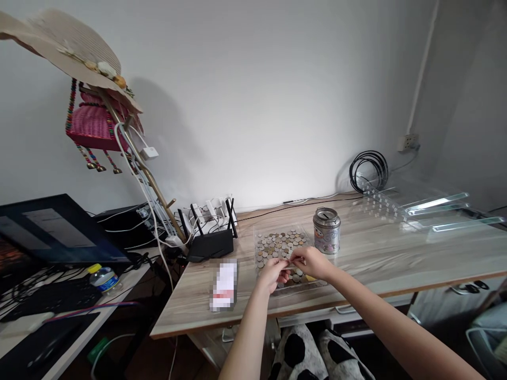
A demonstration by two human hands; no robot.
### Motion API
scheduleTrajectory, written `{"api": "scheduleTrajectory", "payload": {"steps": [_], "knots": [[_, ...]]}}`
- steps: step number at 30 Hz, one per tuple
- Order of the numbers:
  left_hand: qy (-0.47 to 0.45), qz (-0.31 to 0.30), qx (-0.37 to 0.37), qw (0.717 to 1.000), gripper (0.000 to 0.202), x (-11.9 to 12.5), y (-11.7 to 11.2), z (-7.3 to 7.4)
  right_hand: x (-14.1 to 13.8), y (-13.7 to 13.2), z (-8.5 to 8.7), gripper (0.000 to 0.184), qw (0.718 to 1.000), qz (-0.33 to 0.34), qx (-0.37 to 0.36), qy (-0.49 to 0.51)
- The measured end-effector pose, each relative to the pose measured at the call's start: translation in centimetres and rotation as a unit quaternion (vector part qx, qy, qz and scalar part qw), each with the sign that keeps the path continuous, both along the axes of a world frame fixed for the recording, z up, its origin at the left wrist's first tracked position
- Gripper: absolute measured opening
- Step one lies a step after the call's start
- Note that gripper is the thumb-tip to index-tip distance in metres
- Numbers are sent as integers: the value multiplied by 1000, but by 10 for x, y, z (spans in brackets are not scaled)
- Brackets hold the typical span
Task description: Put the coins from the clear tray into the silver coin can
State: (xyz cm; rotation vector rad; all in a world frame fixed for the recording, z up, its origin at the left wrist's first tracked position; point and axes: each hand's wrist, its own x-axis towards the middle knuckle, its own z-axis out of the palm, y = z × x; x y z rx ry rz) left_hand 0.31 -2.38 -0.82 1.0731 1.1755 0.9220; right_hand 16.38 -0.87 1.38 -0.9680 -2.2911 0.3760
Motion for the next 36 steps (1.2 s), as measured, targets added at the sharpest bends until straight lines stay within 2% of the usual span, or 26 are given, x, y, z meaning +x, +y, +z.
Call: {"api": "scheduleTrajectory", "payload": {"steps": [2,7,10,13,16,19,21,23,26,29,31,33,36], "knots": [[-1,-5,6,1000,25,0,1,-2,-1,0,1,20,1000,-1,-10,17],[19,-3,29,999,33,1,-2,-2,-5,9,-5,30,993,17,-111,46],[29,-9,26,999,43,1,-4,1,-5,13,-8,33,992,17,-119,40],[28,-33,16,999,50,0,-4,4,-3,12,-7,29,997,-8,-74,30],[19,-38,-27,999,54,-1,-2,7,0,7,-9,28,1000,-15,22,-11],[-9,-37,-55,998,45,-2,-1,7,2,1,-12,28,992,-5,99,-79],[-9,-42,-40,998,38,-2,-1,5,3,-2,-14,27,990,0,103,-93],[10,-46,-3,999,32,0,-2,3,3,-2,-13,25,996,0,66,-62],[38,-73,60,995,28,3,-5,2,1,3,-11,28,998,20,-63,22],[45,-100,83,990,28,4,-8,4,-3,8,-9,30,970,59,-219,85],[44,-100,79,991,27,4,-8,6,-2,9,-5,29,954,60,-274,106],[39,-88,76,992,26,3,-9,8,5,10,8,30,956,28,-266,117],[33,-66,81,994,26,2,-9,9,33,21,45,35,973,-75,-175,134]]}}
